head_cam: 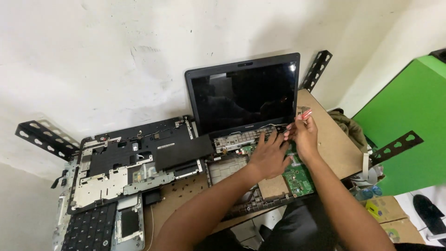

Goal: Disassembling a laptop to access and work on the motherboard, including removing screws with a screwdriver and disconnecting internal ribbon cables.

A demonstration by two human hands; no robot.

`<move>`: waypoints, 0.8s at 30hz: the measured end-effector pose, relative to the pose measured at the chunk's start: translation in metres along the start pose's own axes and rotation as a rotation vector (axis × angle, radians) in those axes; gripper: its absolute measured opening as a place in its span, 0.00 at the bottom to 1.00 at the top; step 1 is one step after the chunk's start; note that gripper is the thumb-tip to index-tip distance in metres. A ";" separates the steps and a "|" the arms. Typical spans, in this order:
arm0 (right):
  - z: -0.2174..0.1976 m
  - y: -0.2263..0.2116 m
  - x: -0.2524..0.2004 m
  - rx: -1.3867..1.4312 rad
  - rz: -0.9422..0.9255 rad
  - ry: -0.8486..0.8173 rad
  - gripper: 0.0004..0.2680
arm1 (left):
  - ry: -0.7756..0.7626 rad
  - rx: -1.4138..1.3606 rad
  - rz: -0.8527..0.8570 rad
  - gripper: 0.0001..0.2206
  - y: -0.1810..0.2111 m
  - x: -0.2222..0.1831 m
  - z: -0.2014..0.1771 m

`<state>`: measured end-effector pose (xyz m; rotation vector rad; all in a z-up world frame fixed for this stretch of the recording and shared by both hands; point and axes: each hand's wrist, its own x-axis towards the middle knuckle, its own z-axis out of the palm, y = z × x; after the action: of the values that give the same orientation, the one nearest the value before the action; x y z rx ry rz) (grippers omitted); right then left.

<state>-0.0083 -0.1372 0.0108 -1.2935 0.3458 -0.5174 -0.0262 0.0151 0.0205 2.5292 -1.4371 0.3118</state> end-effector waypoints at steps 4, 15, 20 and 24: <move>-0.002 0.004 0.003 -0.010 0.016 -0.003 0.05 | 0.023 0.007 0.005 0.23 0.000 -0.001 0.001; -0.007 0.008 0.008 0.034 0.081 0.041 0.07 | 0.145 -0.121 0.074 0.20 -0.003 0.002 -0.002; -0.007 0.007 0.007 -0.024 0.072 0.033 0.07 | 0.187 -0.206 0.070 0.17 -0.006 0.000 0.001; 0.003 -0.010 -0.008 -0.194 0.027 0.018 0.07 | 0.151 -0.306 0.062 0.19 -0.011 -0.008 -0.010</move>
<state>-0.0150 -0.1327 0.0203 -1.4700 0.4363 -0.4811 -0.0216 0.0295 0.0265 2.1748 -1.3887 0.2630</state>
